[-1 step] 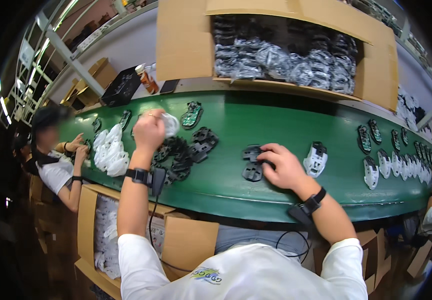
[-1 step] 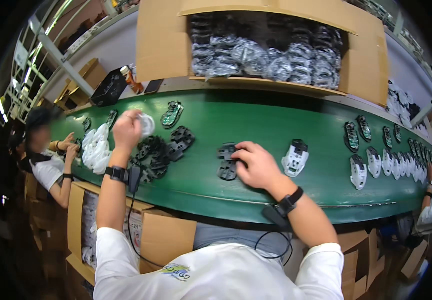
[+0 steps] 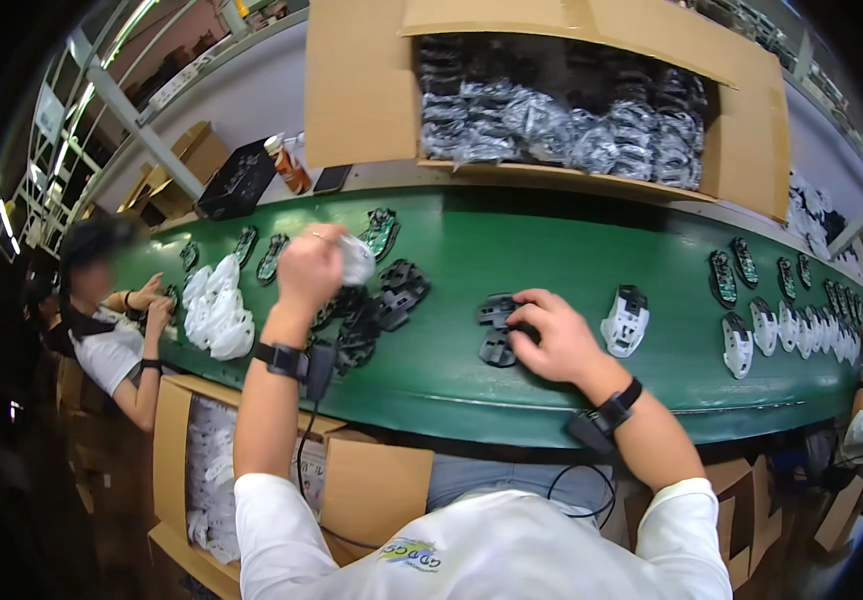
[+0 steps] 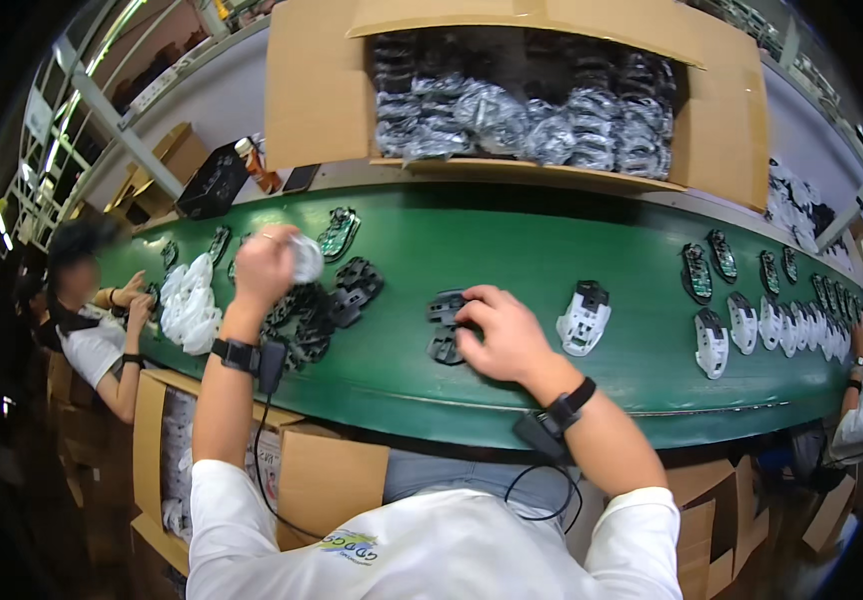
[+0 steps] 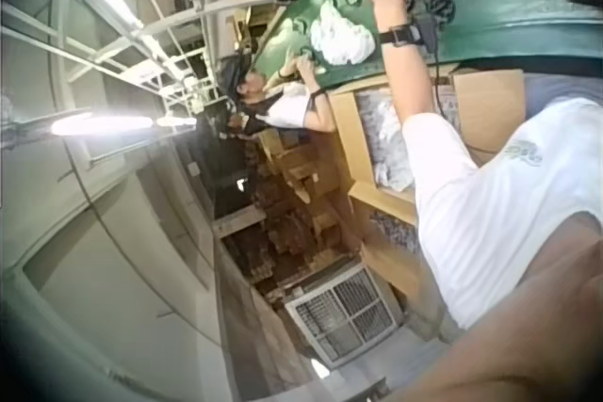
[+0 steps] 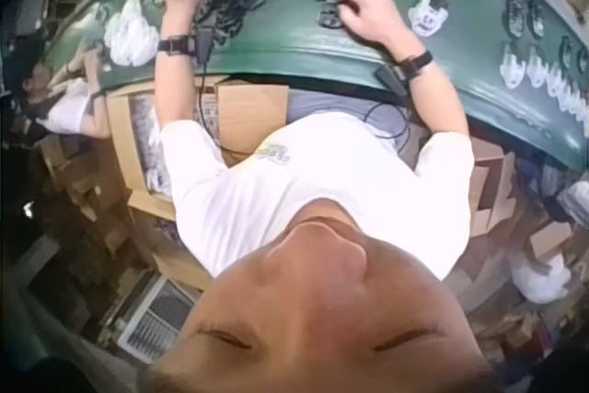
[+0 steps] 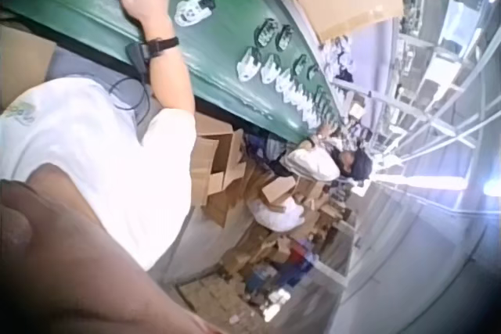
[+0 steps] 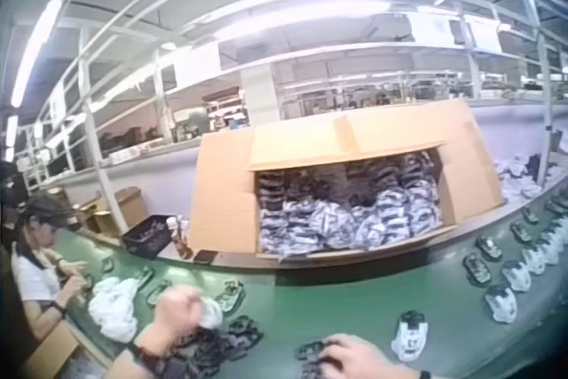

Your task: The person assembles small electronic devices by hand at a factory workstation. They pick up white plastic housings and black internal components, fit them together, and place the completed units on a green table. The person also retrieves additional white housings from a cardboard box to continue the assembly process.

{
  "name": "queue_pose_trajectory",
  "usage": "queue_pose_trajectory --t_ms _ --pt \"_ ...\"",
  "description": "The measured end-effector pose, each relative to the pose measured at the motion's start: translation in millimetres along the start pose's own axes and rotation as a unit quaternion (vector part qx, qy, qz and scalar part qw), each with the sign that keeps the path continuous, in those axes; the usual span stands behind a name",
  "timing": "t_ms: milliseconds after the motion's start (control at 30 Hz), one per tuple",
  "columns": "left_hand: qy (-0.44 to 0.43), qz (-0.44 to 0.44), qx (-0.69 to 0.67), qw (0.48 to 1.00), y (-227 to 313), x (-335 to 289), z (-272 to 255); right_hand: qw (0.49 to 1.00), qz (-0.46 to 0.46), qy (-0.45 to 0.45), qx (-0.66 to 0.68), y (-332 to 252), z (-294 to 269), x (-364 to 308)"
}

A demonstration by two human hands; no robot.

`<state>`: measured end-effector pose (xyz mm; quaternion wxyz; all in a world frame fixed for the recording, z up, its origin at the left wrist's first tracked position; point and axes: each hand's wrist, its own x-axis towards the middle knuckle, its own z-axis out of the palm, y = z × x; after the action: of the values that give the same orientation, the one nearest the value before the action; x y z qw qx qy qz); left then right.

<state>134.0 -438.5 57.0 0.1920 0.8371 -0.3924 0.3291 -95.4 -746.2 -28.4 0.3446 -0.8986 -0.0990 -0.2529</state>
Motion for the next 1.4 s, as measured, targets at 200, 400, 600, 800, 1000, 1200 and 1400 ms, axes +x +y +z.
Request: queue_pose_trajectory --t_ms 200,400,600,800,1000,1200,1400 --pt "-0.207 0.270 -0.108 0.934 87 7 41 0.981 0.108 -0.047 -0.156 -22 13 26" --pt "-0.130 0.095 -0.111 0.981 88 -7 44 0.988 0.083 0.016 -0.129 -14 22 19" --pt "-0.209 -0.355 -0.261 0.873 64 -2 58 0.988 0.102 -0.018 -0.116 -10 14 18" --pt "-0.133 -0.213 -0.390 0.886 69 9 43 0.989 0.121 -0.021 -0.077 -9 13 19" --pt "-0.064 -0.224 -0.468 0.853 128 -15 30 0.939 0.127 0.110 0.299 -3 14 19" --pt "0.069 0.055 -0.259 0.962 165 -38 43 0.958 0.211 0.090 0.175 10 33 19" --pt "-0.065 0.322 -0.303 0.894 237 -78 5 0.950 0.207 0.130 0.195 21 40 30"
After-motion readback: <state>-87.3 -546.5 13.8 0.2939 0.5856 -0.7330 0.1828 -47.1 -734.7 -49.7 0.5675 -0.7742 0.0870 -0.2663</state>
